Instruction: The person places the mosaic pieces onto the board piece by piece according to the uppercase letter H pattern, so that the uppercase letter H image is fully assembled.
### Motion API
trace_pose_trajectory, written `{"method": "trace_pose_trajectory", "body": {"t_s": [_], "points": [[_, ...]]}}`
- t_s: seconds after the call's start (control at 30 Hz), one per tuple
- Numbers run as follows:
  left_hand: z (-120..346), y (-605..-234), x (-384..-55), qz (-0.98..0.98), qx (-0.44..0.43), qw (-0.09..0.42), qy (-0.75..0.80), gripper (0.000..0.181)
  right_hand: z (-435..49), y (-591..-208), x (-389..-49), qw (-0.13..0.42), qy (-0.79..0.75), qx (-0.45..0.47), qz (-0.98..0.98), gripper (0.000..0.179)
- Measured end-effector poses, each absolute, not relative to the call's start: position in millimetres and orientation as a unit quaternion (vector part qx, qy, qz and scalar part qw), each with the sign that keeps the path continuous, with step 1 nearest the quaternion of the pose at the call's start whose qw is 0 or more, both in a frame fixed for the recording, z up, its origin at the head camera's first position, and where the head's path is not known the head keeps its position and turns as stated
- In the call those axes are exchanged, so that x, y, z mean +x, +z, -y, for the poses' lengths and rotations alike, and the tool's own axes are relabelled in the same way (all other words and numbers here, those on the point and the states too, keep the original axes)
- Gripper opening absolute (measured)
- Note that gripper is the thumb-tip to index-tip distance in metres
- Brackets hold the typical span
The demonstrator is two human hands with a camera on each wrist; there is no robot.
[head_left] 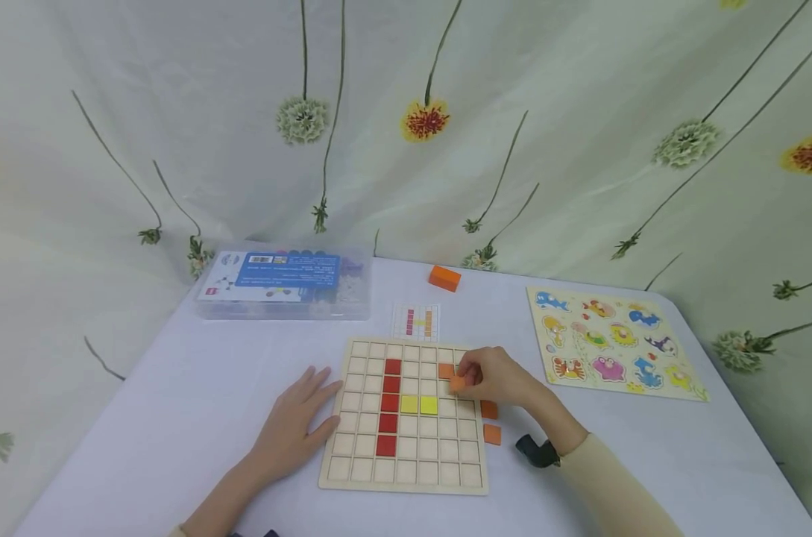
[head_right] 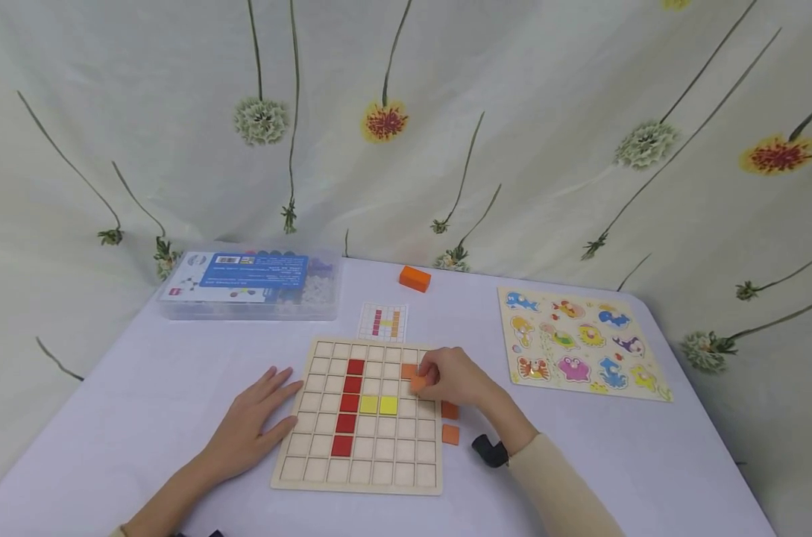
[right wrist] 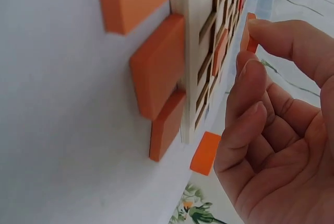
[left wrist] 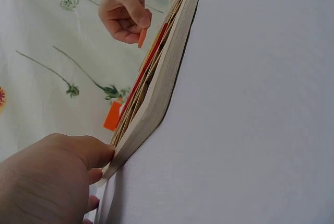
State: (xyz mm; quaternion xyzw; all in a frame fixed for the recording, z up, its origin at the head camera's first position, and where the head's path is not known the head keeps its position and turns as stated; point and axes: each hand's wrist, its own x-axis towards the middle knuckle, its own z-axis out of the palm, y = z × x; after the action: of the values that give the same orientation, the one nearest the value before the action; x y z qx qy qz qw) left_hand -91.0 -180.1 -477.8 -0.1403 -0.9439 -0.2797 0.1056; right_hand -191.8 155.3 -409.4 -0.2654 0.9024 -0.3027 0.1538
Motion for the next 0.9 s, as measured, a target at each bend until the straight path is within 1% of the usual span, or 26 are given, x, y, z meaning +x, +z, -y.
{"method": "trace_pose_trajectory", "body": {"t_s": [0.4, 0.53, 0.7, 0.8, 0.9], "points": [[180, -476, -90, 0.944, -0.139, 0.104, -0.281, 0.051, -139, -415, -192, 0.163, -0.273, -0.266, -0.91, 0.016], [180, -476, -90, 0.945, -0.139, 0.105, -0.277, 0.051, -137, -415, -191, 0.154, -0.272, -0.264, -0.912, 0.019], [179, -477, -91, 0.945, -0.139, 0.104, -0.277, 0.051, -144, -411, -188, 0.156, -0.304, -0.249, -0.906, 0.024], [179, -477, -91, 0.945, -0.139, 0.102, -0.277, 0.051, -154, -408, -187, 0.136, -0.331, -0.242, -0.902, 0.026], [180, -476, -90, 0.946, -0.138, 0.1, -0.275, 0.051, -165, -404, -187, 0.093, -0.364, -0.234, -0.897, 0.029]]}}
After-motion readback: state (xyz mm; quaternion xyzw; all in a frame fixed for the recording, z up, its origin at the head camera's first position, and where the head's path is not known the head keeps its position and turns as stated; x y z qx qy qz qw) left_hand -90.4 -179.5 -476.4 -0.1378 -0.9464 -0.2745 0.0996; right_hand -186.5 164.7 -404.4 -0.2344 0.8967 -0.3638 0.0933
